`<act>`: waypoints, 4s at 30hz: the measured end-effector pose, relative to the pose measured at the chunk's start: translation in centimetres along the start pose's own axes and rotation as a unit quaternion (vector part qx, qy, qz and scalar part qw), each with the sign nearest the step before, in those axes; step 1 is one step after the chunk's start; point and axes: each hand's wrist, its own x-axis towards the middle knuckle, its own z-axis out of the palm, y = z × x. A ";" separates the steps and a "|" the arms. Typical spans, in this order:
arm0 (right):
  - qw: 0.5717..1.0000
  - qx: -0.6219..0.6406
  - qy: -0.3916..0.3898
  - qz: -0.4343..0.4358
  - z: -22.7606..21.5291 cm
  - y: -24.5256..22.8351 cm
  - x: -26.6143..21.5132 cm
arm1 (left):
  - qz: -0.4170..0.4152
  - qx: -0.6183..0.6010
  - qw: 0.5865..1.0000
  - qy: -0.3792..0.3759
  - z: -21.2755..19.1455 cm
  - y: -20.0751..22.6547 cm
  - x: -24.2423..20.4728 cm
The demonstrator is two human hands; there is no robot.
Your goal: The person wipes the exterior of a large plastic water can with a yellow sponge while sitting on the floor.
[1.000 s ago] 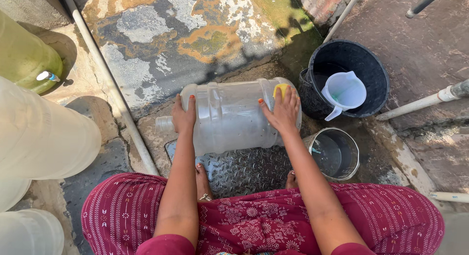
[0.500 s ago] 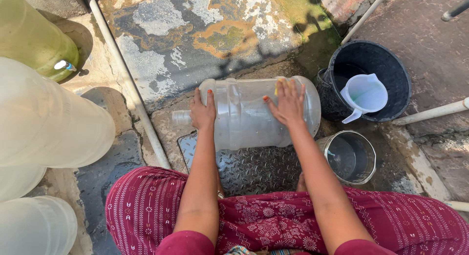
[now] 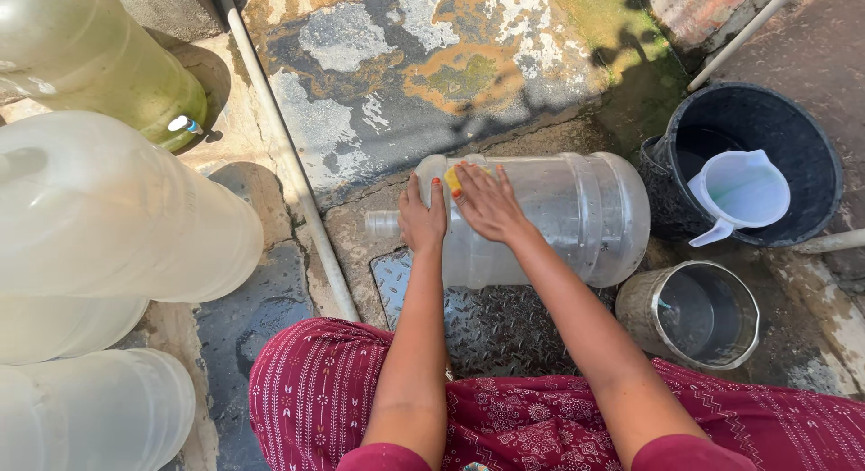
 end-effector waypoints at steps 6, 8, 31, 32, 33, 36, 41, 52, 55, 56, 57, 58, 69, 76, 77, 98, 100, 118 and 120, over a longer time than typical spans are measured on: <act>0.959 -0.063 -0.125 0.245 -4.9 4.3 5.7 | -0.008 0.002 1.000 0.009 -0.3 0.5 0.1; 0.989 -0.031 -0.047 0.135 -3.0 3.1 5.2 | -0.016 0.002 1.000 0.004 0.0 0.7 0.0; 0.979 -0.100 0.095 0.149 -3.8 4.8 -4.5 | -0.006 0.004 1.000 -0.003 1.1 1.0 1.4; 0.989 -0.060 0.119 0.064 -1.5 3.1 -5.9 | -0.011 0.005 1.000 -0.006 1.3 1.0 1.5; 0.988 -0.078 0.135 -0.011 1.0 1.3 -7.5 | -0.015 0.006 1.000 -0.009 1.3 1.1 1.7; 0.969 -0.187 0.129 -0.094 4.0 2.1 -10.2 | -0.010 0.006 1.000 -0.012 1.3 0.7 2.0; 0.954 -0.221 0.139 0.145 -0.5 11.4 -14.3 | 0.007 0.001 1.000 -0.016 1.1 0.6 2.2; 0.980 -0.126 0.145 -0.057 6.5 2.3 -12.0 | 0.025 -0.007 1.000 0.001 0.7 0.7 1.4; 0.966 -0.203 0.130 -0.090 6.3 3.8 -12.5 | 0.032 -0.007 0.999 0.010 0.8 0.7 1.7; 0.951 -0.253 0.152 -0.096 5.5 5.8 -13.2 | 0.030 -0.013 0.999 0.006 0.8 0.4 2.0; 0.955 -0.274 0.109 0.009 4.6 8.3 -13.9 | 0.030 -0.018 0.999 0.001 1.0 0.3 2.4; 0.948 -0.291 0.065 0.113 3.7 11.0 -15.3 | 0.030 -0.024 0.999 -0.004 1.2 0.0 2.9; 0.804 0.313 0.366 0.349 1.5 20.0 -18.5 | 0.092 -0.337 0.937 -0.027 2.9 -8.2 2.6; 0.855 0.164 0.208 0.446 -4.9 18.2 -15.8 | 0.056 0.014 0.998 -0.040 1.4 -5.2 4.5; 0.870 0.136 0.222 0.418 -5.4 17.5 -15.2 | 0.070 0.033 0.997 -0.025 1.5 -4.8 4.5; 0.940 -0.155 0.219 0.210 -5.0 11.6 -16.1 | 0.010 0.047 0.999 0.004 1.3 -0.9 1.7; 0.945 -0.166 0.205 0.192 -2.5 8.8 -15.2 | 0.003 0.047 0.999 -0.001 1.1 0.1 1.8; 0.946 -0.117 0.147 0.266 -3.2 10.0 -13.6 | 0.014 -0.016 0.999 -0.030 1.6 0.5 2.6; 0.950 -0.147 0.164 0.220 -1.1 6.7 -12.1 | -0.001 -0.016 0.999 -0.037 1.6 0.0 2.2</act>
